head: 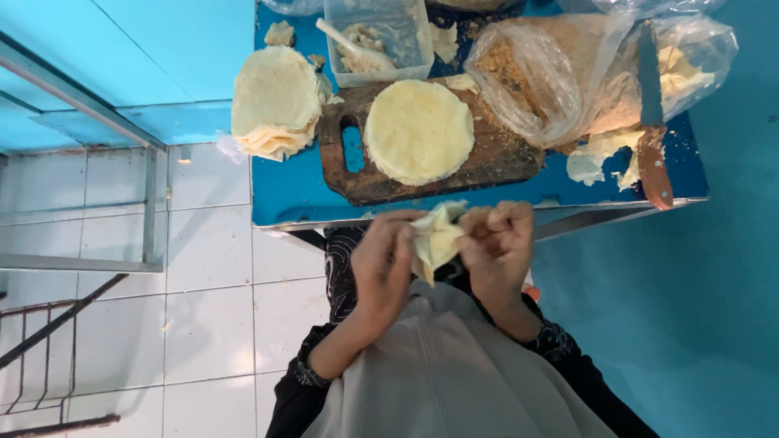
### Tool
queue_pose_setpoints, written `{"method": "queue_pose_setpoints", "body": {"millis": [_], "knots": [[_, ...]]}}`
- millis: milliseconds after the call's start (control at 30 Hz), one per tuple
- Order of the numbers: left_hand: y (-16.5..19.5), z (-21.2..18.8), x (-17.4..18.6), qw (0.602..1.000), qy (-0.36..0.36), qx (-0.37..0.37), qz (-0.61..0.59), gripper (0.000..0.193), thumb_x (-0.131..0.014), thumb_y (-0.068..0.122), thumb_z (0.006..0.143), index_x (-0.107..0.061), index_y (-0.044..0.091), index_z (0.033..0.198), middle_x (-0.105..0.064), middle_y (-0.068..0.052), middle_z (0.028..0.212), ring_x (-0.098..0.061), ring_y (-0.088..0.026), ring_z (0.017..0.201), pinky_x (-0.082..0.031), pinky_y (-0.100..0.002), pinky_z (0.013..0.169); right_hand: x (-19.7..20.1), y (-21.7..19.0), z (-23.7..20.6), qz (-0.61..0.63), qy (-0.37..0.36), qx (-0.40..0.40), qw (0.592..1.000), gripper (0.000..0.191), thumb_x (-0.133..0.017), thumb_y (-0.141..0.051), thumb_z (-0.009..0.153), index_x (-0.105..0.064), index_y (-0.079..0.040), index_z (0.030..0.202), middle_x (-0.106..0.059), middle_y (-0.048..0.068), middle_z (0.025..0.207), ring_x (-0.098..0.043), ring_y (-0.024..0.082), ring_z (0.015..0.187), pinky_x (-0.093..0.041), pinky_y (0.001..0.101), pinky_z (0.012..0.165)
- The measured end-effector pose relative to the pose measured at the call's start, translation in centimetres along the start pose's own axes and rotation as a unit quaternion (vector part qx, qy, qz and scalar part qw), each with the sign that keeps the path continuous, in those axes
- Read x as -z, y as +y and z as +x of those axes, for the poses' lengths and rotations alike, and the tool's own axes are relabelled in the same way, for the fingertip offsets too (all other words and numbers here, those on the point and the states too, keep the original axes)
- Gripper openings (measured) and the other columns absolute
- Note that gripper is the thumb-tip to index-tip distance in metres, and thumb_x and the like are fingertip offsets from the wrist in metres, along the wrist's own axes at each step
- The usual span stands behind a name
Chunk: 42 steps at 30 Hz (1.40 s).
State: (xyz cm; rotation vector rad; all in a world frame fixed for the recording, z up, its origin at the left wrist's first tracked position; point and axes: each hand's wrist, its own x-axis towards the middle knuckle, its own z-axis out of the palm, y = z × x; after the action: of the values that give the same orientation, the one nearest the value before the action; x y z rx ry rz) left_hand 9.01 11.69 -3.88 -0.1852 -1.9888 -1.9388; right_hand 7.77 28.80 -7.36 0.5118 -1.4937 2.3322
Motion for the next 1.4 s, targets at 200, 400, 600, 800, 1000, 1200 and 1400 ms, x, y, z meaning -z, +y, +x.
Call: {"method": "queue_pose_setpoints", "body": {"millis": [200,400,600,800,1000,1200,1400], "knots": [[-1.9,-0.3,-0.4,0.955,0.038,0.142,-0.258,0.019,-0.051,0.010,0.110,-0.063,-0.004,0.106,-0.069,-0.009,0.113,-0.062,-0.010,0.096,-0.054,-0.025,0.087,-0.3,-1.5,2.0,0.216,0.052,-0.165,0.961,0.036,-0.068,-0.002,0.104,-0.046,-0.006,0.133,-0.062,0.013,0.120,-0.066,0.023,0.111,-0.057,0.0378,0.095],[-0.5,-1.4,-1.0,0.995,-0.021,-0.020,-0.094,0.014,-0.054,0.009,0.111,-0.064,-0.001,0.113,-0.069,-0.009,0.124,-0.065,-0.014,0.101,-0.052,-0.026,0.092,-1.8,-3.1,2.5,0.179,0.002,-0.242,0.953,0.065,-0.075,-0.002,0.091,-0.042,-0.008,0.147,-0.065,0.012,0.130,-0.066,0.021,0.118,-0.056,0.0348,0.099],[-0.4,0.0,-1.2,0.919,-0.069,0.074,-0.380,0.040,-0.062,0.011,0.096,-0.053,0.009,0.135,-0.062,-0.008,0.126,-0.063,-0.016,0.111,-0.053,-0.031,0.099,-1.3,-2.3,2.5,0.081,0.033,-0.160,0.983,0.063,-0.078,0.002,0.093,-0.043,-0.008,0.144,-0.068,0.012,0.120,-0.068,0.021,0.109,-0.058,0.0356,0.092],[-0.8,0.8,-0.1,0.952,-0.079,0.142,-0.259,0.025,-0.064,0.010,0.107,-0.071,-0.006,0.124,-0.067,-0.012,0.121,-0.068,-0.018,0.106,-0.057,-0.032,0.095,0.2,-1.7,2.7,0.033,-0.026,-0.150,0.988,0.057,-0.076,0.003,0.092,-0.050,-0.004,0.142,-0.070,0.014,0.122,-0.070,0.018,0.109,-0.057,0.0307,0.093],[-0.8,0.7,-0.8,0.947,-0.126,0.110,-0.276,0.037,-0.069,0.010,0.095,-0.063,-0.004,0.129,-0.062,-0.006,0.122,-0.063,-0.014,0.113,-0.055,-0.029,0.098,-0.3,-1.0,2.0,-0.205,-0.033,-0.006,0.978,0.054,-0.079,0.005,0.090,-0.050,-0.004,0.135,-0.059,0.010,0.135,-0.063,0.018,0.123,-0.055,0.0330,0.105],[-3.2,0.5,-0.8,0.949,-0.054,0.164,-0.265,0.036,-0.058,0.023,0.115,-0.072,-0.010,0.123,-0.072,-0.014,0.121,-0.065,-0.016,0.105,-0.054,-0.030,0.092,1.0,-0.9,2.6,-0.068,0.015,-0.118,0.991,0.059,-0.077,0.012,0.090,-0.052,-0.003,0.142,-0.065,0.010,0.113,-0.067,0.019,0.109,-0.056,0.0332,0.096],[-4.4,0.9,2.2,0.787,-0.019,0.316,-0.530,0.038,-0.060,0.033,0.106,-0.065,-0.001,0.123,-0.072,-0.013,0.119,-0.072,-0.024,0.106,-0.060,-0.039,0.092,4.1,-2.6,5.4,0.212,0.061,-0.244,0.944,0.057,-0.071,-0.002,0.094,-0.048,-0.009,0.146,-0.065,0.017,0.131,-0.067,0.029,0.120,-0.055,0.0442,0.103]]}}
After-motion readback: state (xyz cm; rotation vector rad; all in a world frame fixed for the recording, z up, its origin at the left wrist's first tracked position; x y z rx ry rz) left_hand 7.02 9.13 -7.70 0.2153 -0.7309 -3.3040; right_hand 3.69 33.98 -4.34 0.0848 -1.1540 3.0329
